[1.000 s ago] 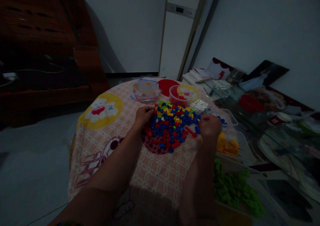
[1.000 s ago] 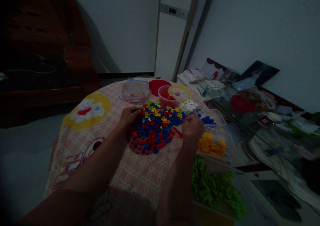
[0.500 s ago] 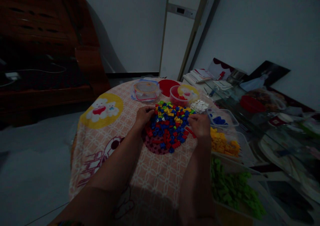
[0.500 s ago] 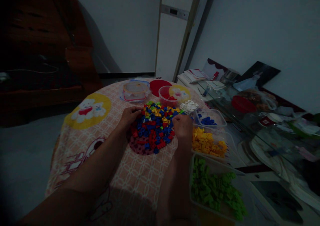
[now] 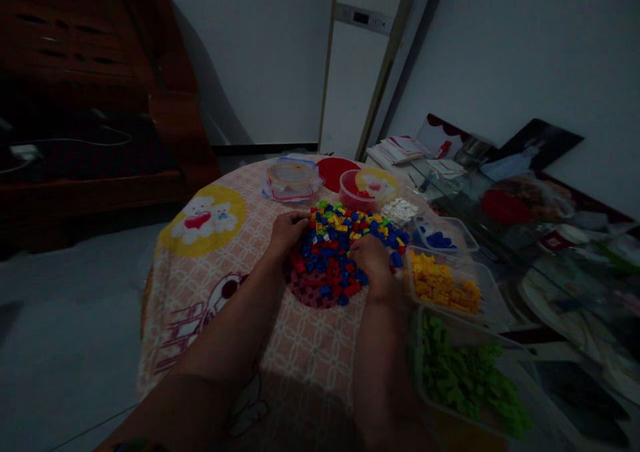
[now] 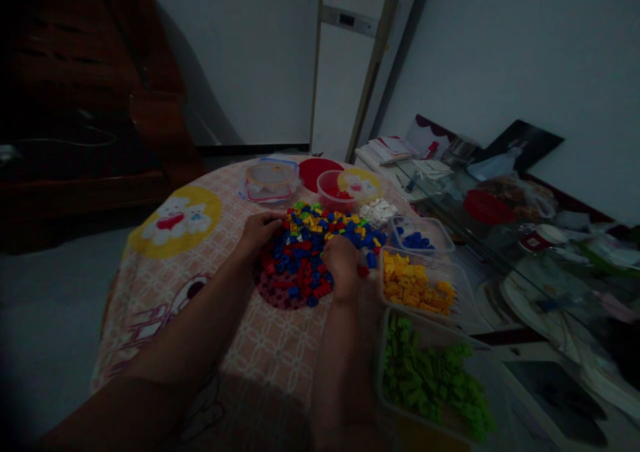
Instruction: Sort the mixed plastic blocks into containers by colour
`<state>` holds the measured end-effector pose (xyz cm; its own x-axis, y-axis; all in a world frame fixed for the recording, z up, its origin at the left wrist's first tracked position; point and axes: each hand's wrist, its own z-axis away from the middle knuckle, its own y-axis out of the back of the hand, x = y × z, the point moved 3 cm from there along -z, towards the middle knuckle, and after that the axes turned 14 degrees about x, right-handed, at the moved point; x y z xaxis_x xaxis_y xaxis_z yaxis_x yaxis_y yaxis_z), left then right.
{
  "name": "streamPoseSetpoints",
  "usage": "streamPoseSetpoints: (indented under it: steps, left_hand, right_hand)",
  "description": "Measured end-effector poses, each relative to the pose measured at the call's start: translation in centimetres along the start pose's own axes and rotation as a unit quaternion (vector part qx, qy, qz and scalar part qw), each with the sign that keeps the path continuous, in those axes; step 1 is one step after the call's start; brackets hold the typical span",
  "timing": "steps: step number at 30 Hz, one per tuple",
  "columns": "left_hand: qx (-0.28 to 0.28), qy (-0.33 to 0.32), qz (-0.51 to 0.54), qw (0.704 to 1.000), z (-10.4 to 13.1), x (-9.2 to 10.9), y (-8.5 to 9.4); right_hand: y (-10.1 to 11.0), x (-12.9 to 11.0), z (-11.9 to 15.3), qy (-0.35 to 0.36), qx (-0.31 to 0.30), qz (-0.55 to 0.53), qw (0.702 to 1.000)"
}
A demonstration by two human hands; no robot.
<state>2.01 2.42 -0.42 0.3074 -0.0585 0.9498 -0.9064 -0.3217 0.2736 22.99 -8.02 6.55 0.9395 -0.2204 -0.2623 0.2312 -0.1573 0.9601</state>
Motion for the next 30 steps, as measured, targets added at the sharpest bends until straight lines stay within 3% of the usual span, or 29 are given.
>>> streamPoseSetpoints:
  steps: [7,13,16,20,23,26,30]
  left_hand:
    - [0.0,0.0,0.001,1.0,-0.2,-0.4,-0.2]
    - [-0.008,-0.006,0.004,1.0,-0.1,-0.3,-0.1]
    - [0.009,-0.022,-0.011,1.0,0.4,1.0,0.4]
    - [0.034,-0.123,-0.015,0.992,2.0,4.4,0.8]
    - [-0.034,-0.185,-0.001,0.982,3.5,6.4,0.0]
    - [-0.119,-0.222,-0.001,0.968,4.9,7.2,-1.4]
    - [-0.155,-0.244,0.012,0.957,5.8,7.3,-2.3]
  right_hand:
    - [0.0,-0.6,0.0,0.009,0.007,0.002,1.0]
    - [-0.3,0.9,-0.5,-0.016,0.03,-0.13,0.991]
    - [-0.7,1.8,-0.8,-0.055,0.047,-0.185,0.98]
    - [-1.2,2.0,-0.9,-0.088,0.036,-0.283,0.954]
    - [-1.4,1.8,-0.8,-0.118,0.03,-0.395,0.911]
    - [-1.6,1.6,-0.7,-0.145,0.027,-0.467,0.872]
    - [-1.7,1.5,-0.8,-0.159,0.021,-0.514,0.843]
